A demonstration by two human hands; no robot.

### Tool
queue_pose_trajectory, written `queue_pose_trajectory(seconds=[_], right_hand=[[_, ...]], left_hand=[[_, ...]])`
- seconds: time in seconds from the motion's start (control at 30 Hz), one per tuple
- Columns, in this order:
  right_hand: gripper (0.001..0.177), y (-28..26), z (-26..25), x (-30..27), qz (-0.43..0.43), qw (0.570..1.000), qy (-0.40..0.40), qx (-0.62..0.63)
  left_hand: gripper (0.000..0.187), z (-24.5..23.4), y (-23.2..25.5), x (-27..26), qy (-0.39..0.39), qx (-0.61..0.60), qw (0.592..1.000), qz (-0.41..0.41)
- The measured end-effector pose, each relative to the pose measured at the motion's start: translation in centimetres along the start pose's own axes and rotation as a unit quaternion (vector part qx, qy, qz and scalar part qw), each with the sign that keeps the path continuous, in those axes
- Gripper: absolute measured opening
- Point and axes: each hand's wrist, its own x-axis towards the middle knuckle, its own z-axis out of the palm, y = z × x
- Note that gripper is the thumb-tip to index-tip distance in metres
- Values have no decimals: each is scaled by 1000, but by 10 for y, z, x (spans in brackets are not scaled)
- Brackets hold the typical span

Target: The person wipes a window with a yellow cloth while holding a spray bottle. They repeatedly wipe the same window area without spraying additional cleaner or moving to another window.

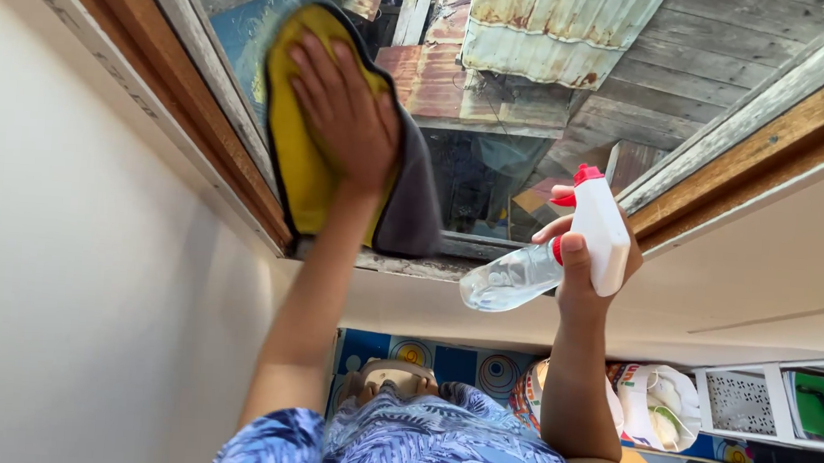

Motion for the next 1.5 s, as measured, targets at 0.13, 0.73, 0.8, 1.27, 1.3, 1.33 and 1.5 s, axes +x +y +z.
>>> queue_pose_trajectory(seconds=[0.13, 0.73, 0.8, 1.27, 1.3, 1.33, 1.5], right_hand=[[57, 14, 10, 2, -50, 998, -31, 36], [55, 28, 31, 3, -8, 998, -56, 39], [57, 29, 35, 3, -11, 998, -58, 37], [58, 20, 59, -7, 19, 993, -104, 50], [58, 21, 58, -7, 20, 993, -105, 53], [58, 20, 59, -5, 19, 993, -106, 54], [66, 3, 56, -8, 65, 992, -93, 53]], left_hand=[[63, 28, -7, -84, 63, 5, 995, 73], [76, -19, -66, 50, 73, 3, 997, -18], [75, -19, -69, 42, 65, -22, 997, -15], [69, 27, -108, -193, -82, -62, 991, -85], [72, 27, -106, -182, -62, -54, 994, -67], [72, 31, -103, -152, -61, -53, 994, -67], [66, 1, -64, 10, -15, -19, 1000, -11]])
